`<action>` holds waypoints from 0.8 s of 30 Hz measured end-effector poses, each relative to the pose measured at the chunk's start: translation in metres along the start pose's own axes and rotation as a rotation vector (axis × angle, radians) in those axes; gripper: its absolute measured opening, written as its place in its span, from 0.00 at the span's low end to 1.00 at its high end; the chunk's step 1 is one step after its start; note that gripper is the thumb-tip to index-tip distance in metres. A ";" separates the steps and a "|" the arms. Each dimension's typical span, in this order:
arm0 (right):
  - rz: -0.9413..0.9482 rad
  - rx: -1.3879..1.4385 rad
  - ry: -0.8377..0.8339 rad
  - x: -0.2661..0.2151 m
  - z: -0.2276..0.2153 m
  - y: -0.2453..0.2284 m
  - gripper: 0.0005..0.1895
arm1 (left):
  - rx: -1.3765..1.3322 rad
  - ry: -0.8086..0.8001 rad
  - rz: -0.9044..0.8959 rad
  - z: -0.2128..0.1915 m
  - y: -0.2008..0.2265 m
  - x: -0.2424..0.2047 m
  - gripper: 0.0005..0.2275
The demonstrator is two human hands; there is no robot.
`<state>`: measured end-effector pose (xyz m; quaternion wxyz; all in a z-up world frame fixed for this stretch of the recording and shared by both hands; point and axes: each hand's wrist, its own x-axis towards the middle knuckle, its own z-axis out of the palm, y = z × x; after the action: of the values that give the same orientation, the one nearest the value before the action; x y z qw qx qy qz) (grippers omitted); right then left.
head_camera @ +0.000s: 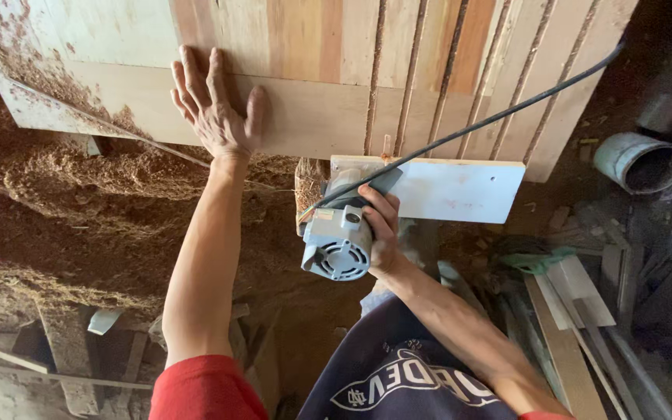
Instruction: The person uses a handheld electric router to carve grooves into a large wooden board. They then use a broom to sweep away the sawdust and resume routing the wood surface.
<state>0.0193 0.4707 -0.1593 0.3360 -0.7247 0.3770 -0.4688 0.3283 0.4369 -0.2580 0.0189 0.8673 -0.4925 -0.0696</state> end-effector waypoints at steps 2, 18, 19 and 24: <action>-0.001 0.008 0.030 0.000 0.010 -0.003 0.30 | -0.009 0.002 0.004 -0.001 0.001 -0.002 0.38; 0.027 -0.017 0.057 -0.015 0.040 0.000 0.27 | 0.026 0.055 0.032 0.001 -0.005 -0.001 0.38; 0.027 -0.006 0.062 -0.015 0.042 0.000 0.27 | 0.027 0.049 0.035 0.001 -0.005 -0.001 0.38; -0.011 -0.031 0.049 -0.013 0.043 0.003 0.27 | 0.011 0.099 0.059 0.005 -0.009 -0.001 0.37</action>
<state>0.0552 0.4864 -0.1816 0.3127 -0.7203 0.3882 -0.4824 0.3350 0.4425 -0.2638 0.0405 0.8548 -0.5168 -0.0230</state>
